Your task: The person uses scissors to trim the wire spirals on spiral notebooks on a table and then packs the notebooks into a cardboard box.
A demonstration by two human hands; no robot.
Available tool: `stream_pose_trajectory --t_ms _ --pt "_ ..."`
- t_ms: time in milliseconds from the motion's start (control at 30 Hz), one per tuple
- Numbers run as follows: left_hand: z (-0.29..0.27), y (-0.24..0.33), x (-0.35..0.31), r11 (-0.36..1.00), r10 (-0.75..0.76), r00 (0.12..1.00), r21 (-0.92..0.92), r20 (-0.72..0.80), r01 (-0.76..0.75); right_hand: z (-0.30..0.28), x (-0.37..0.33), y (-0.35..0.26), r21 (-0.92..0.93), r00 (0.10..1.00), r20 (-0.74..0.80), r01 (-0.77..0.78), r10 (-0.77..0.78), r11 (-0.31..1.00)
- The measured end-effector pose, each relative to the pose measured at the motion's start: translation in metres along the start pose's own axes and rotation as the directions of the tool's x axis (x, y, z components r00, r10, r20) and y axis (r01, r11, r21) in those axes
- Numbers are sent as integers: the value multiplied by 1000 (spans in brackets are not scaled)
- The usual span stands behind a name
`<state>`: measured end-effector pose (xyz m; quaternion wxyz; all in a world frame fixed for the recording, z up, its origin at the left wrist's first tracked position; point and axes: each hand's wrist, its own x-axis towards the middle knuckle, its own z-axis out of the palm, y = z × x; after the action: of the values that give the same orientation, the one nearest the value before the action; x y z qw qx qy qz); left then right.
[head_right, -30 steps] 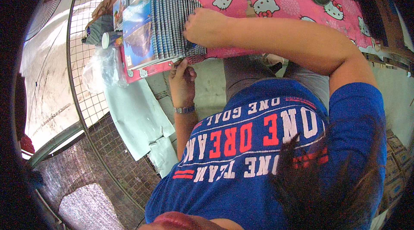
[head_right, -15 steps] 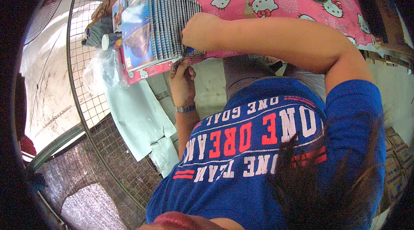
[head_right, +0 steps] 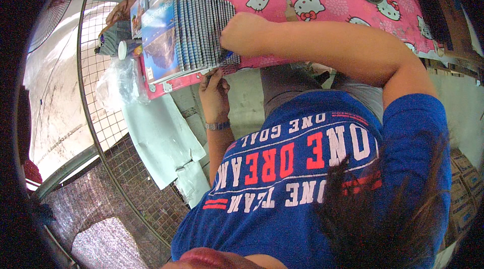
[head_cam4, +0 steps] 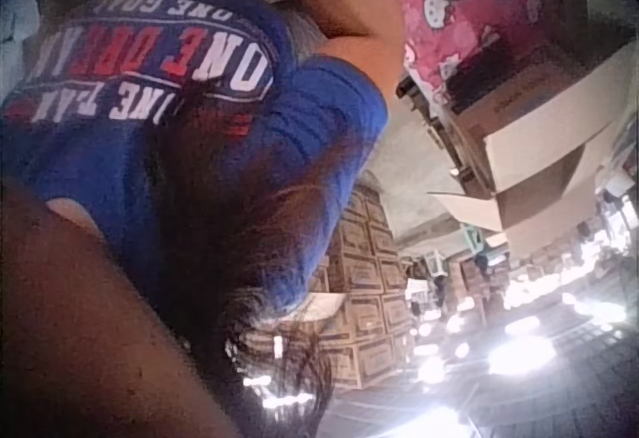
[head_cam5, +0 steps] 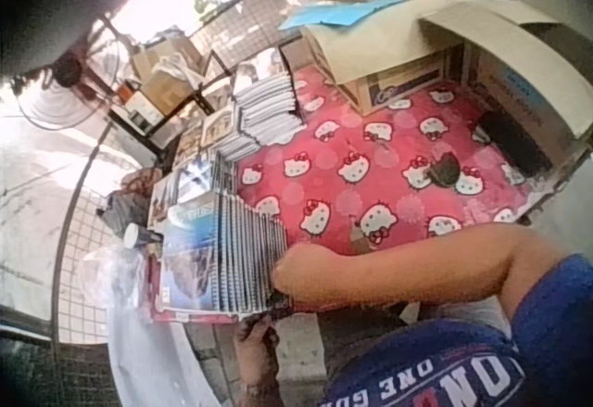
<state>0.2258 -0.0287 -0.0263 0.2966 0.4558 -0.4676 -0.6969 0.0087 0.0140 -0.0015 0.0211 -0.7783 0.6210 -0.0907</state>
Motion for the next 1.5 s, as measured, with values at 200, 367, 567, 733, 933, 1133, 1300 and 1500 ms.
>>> stream_pose_trajectory --t_ms 200,367,567,733,933,1133,1300,1500 --pt "2 -5 -1 997 -47 999 -68 24 48 13 -6 1 -99 949 -291 93 -118 991" --pt "5 -10 2 1000 4 1000 22 6 -5 -3 5 -11 17 986 164 -20 17 1000" --pt "-6 -13 7 995 -55 998 -83 -32 52 28 -11 4 -37 967 -255 15 -24 999" --pt "-1 -22 12 998 -64 998 21 25 63 35 3 -9 -63 990 -125 55 -62 997" --pt "-9 -24 12 999 -42 999 31 10 41 18 -2 -7 70 998 60 -19 14 997" --pt "-3 -24 13 977 -116 993 -177 20 118 45 -9 15 -101 941 -336 0 -34 995" --pt "-2 -33 18 990 -108 994 -90 24 110 34 2 -3 -83 999 -47 -20 16 996" --pt "-6 -36 19 998 -51 998 -36 36 52 39 -5 4 -108 988 -157 -21 4 994"
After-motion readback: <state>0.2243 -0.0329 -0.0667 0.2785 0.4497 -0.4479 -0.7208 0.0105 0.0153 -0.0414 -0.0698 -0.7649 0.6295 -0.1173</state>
